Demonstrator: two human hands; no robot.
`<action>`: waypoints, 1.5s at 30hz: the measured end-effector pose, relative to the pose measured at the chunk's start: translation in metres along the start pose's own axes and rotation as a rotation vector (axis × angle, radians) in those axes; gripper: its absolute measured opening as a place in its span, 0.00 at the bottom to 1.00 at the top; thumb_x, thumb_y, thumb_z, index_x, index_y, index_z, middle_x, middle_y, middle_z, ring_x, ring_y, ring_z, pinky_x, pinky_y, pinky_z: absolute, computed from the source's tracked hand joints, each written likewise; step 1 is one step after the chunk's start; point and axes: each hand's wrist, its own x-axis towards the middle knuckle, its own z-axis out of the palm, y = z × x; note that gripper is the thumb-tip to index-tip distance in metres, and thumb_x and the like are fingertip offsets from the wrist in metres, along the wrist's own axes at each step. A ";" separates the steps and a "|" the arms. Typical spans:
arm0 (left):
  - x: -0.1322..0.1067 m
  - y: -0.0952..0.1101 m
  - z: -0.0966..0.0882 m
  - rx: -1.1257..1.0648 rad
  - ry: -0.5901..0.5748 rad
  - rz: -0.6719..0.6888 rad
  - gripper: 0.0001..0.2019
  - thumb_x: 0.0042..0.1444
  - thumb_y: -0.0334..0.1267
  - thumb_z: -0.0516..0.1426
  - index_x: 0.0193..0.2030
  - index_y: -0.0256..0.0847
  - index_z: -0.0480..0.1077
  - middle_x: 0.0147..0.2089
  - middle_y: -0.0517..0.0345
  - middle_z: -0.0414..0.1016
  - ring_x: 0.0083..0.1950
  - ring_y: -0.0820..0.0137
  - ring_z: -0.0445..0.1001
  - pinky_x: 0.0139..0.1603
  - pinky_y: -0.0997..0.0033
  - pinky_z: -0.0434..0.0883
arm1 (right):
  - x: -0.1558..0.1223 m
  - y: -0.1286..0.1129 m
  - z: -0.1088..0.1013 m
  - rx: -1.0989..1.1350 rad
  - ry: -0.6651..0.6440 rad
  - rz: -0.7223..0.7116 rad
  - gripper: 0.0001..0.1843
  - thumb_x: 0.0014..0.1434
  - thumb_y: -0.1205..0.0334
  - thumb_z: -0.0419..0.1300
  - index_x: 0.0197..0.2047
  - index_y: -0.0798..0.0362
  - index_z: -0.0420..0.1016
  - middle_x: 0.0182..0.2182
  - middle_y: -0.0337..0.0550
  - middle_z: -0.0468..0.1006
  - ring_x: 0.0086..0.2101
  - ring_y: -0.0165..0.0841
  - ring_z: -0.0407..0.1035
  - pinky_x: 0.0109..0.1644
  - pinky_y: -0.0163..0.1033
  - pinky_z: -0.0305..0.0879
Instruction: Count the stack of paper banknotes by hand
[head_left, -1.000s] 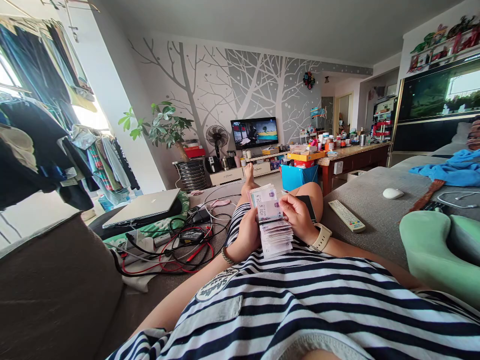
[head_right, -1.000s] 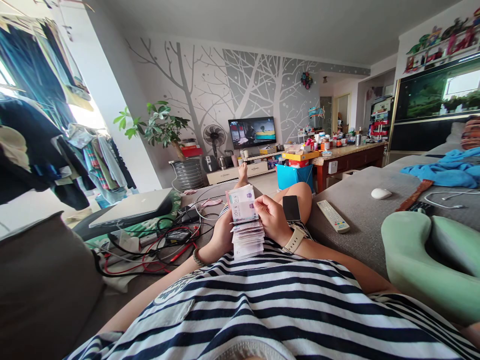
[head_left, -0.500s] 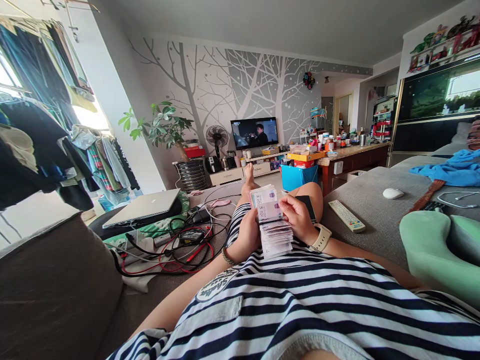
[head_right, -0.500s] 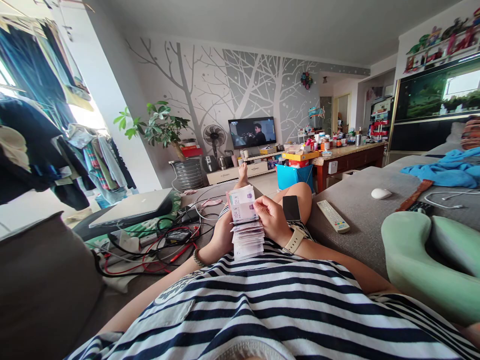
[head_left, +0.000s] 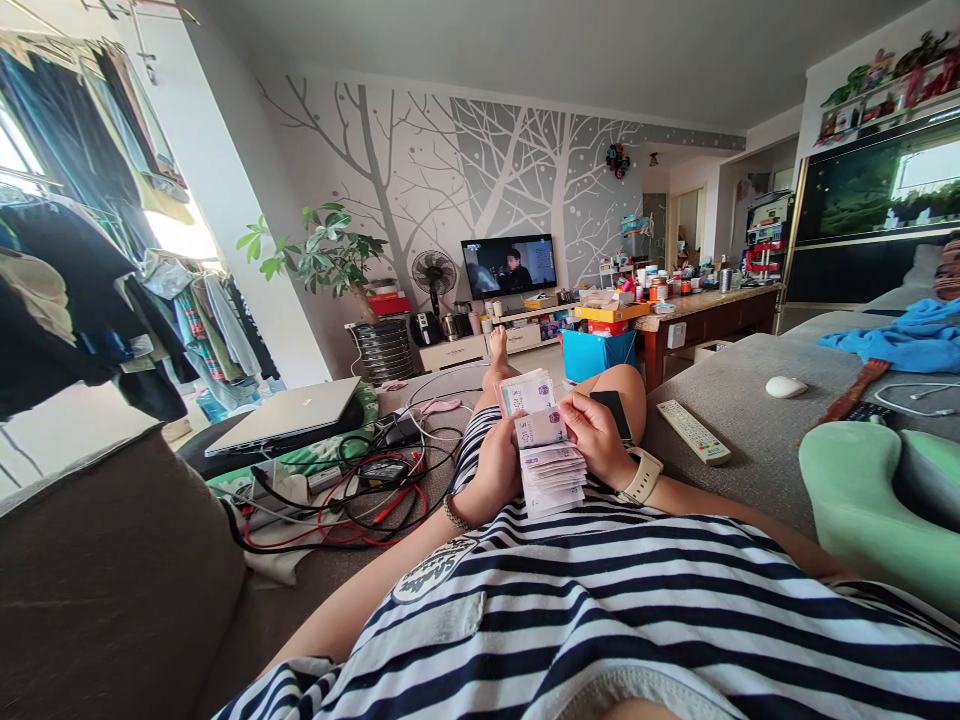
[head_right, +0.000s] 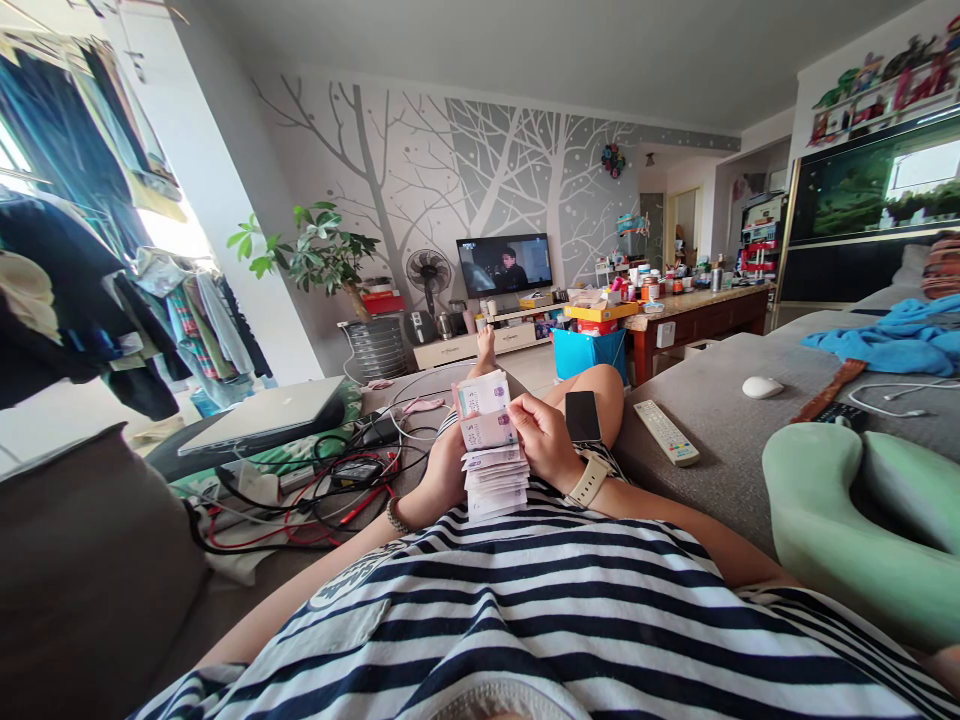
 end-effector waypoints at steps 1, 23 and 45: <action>0.001 -0.001 0.000 -0.047 -0.010 -0.037 0.07 0.49 0.38 0.59 0.25 0.38 0.73 0.24 0.58 0.73 0.28 0.70 0.68 0.33 0.70 0.66 | 0.000 0.001 0.000 0.002 0.002 -0.006 0.22 0.65 0.44 0.53 0.29 0.52 0.65 0.21 0.35 0.62 0.23 0.28 0.56 0.27 0.34 0.53; -0.002 0.000 0.006 -0.177 -0.070 -0.108 0.07 0.42 0.34 0.63 0.31 0.39 0.74 0.28 0.58 0.77 0.25 0.70 0.72 0.29 0.70 0.68 | 0.009 0.024 -0.004 -0.170 0.122 0.120 0.19 0.58 0.44 0.60 0.29 0.51 0.64 0.22 0.37 0.67 0.25 0.31 0.62 0.27 0.34 0.56; 0.009 -0.006 -0.001 -0.101 -0.012 -0.036 0.07 0.48 0.39 0.59 0.28 0.36 0.74 0.24 0.59 0.75 0.25 0.72 0.69 0.27 0.73 0.64 | 0.004 -0.002 0.001 0.007 0.059 0.017 0.21 0.62 0.43 0.57 0.28 0.52 0.66 0.22 0.37 0.65 0.24 0.29 0.58 0.28 0.35 0.54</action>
